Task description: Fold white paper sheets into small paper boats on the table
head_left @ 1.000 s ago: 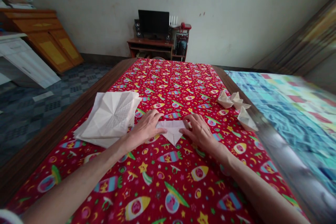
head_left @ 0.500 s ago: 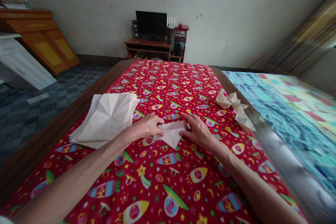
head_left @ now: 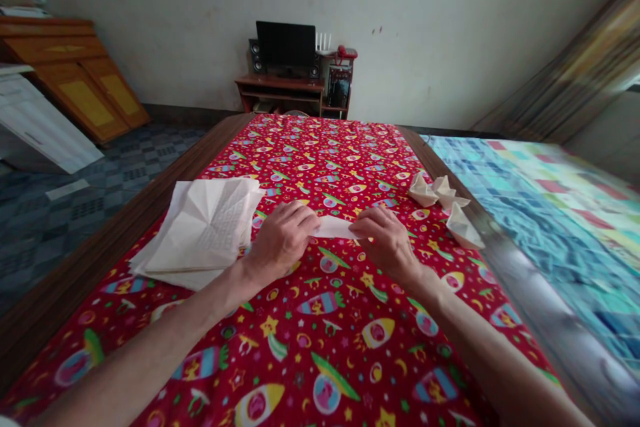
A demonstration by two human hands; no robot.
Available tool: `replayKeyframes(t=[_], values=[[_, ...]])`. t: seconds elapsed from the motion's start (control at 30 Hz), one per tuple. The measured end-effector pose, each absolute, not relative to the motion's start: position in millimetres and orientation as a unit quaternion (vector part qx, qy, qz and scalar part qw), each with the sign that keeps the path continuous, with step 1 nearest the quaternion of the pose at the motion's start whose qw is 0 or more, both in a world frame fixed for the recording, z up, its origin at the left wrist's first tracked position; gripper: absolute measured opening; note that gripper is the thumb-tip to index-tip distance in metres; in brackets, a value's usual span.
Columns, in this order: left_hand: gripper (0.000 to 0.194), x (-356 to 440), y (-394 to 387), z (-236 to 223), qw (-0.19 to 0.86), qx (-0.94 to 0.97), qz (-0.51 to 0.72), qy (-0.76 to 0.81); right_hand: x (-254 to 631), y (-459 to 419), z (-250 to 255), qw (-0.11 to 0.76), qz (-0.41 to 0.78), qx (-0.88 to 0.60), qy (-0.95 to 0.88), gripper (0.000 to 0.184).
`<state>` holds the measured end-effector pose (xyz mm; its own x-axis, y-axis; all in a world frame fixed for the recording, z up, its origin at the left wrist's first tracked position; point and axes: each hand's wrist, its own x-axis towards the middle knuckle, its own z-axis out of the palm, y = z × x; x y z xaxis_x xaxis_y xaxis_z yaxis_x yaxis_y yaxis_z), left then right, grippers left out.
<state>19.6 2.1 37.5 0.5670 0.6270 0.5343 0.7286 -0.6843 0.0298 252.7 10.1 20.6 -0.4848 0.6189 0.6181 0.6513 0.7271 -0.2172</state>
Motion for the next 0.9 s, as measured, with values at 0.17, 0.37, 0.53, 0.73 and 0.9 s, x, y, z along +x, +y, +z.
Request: replayKeyframes(t=[0.17,0.37,0.53,0.73,0.9], values=[[0.017,14.5,-11.1,10.8,0.092,-0.905,-0.168,-0.379,253.8,-0.5,-3.4,0.227,-0.069,-0.349,-0.907,0.021],[0.012,2.7,-17.5,-8.3,-0.006,-0.898,-0.187,-0.399,260.6,-9.6,-8.9,0.193,-0.033,-0.332,-0.923,0.021],[0.015,-5.4,-14.8,-18.1,-0.075,-0.875,-0.267,-0.397,271.8,-14.4,-9.9,0.232,0.013,-0.340,-0.911,0.023],[0.012,-9.1,-16.8,-25.4,-0.102,-0.861,-0.308,-0.390,278.8,-13.3,-18.6,0.269,0.096,-0.359,-0.888,0.020],[0.008,-7.9,-18.9,-23.7,-0.109,-0.848,-0.317,-0.411,277.1,-7.6,-19.0,0.299,0.162,-0.378,-0.861,0.017]])
